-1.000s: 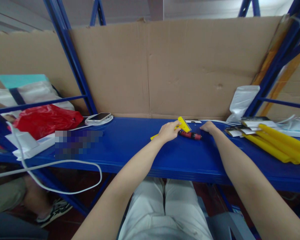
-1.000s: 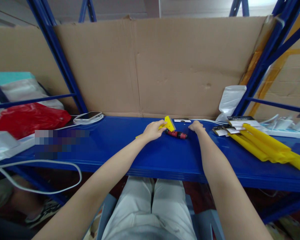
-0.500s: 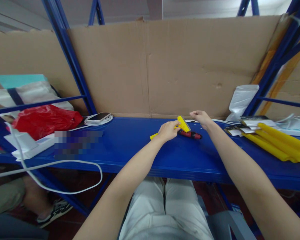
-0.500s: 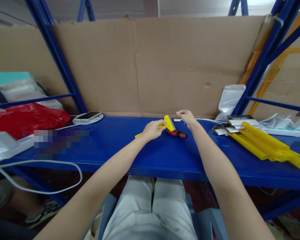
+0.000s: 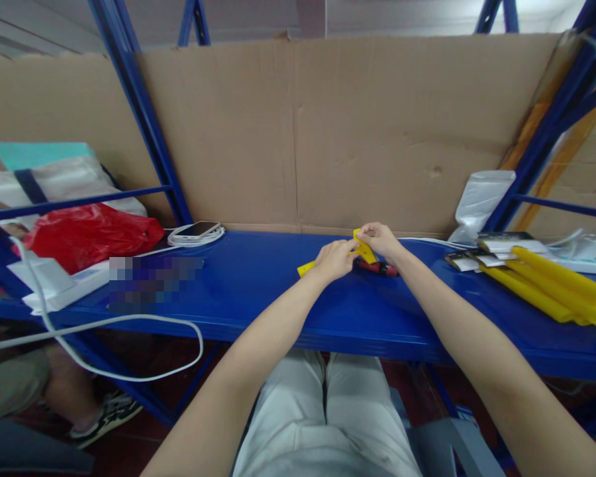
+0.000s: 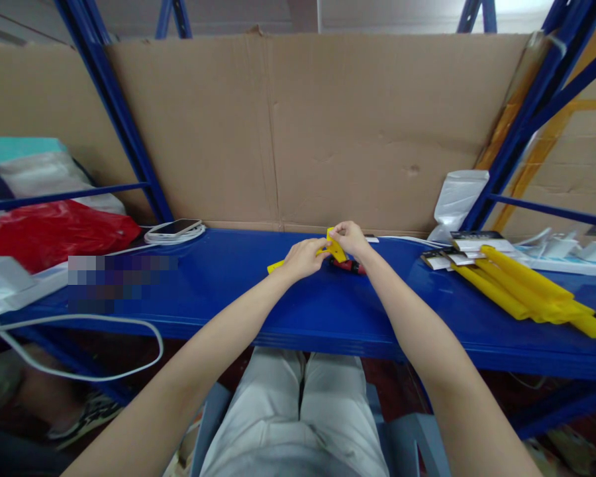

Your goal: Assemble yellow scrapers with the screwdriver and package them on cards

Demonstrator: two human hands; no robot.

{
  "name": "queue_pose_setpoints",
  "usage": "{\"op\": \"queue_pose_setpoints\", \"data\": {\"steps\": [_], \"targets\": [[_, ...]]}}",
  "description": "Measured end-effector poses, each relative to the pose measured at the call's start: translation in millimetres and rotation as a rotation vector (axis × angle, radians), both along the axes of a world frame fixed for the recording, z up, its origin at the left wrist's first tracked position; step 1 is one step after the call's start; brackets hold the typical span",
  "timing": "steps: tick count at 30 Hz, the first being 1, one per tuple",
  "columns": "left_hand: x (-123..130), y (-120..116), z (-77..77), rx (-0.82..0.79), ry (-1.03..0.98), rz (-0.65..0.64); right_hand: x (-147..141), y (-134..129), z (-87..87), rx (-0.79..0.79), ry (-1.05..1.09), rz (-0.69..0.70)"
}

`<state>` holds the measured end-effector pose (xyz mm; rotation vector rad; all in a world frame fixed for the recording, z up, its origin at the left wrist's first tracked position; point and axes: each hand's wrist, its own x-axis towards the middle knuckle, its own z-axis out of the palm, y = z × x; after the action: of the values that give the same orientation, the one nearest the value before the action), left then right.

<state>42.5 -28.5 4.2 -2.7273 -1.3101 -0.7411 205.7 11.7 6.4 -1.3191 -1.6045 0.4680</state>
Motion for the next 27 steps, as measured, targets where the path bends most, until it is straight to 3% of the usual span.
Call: {"op": "queue_pose_setpoints", "data": {"steps": [7,13,17,22,27], "targets": [[-0.8,-3.1,0.7,0.044,0.039,0.003,1.0,2.3,-2.1,0.064,-0.079,-0.043],[-0.4,-1.2,-0.7,0.056,0.023,0.014,-5.4,-0.1,0.8,0.097,0.117,-0.114],[-1.7,3.9,-1.9,0.04,-0.021,0.033,-2.9,-8.1,9.1,-0.024,0.156,-0.088],[-4.4,7.6,-1.2,0.013,-0.05,0.068,2.6,-24.7,14.4,-0.241,0.06,0.053],[-3.0,8.6,-2.5,-0.004,-0.085,0.092,-0.8,-28.5,13.8,-0.277,0.07,0.055]]}}
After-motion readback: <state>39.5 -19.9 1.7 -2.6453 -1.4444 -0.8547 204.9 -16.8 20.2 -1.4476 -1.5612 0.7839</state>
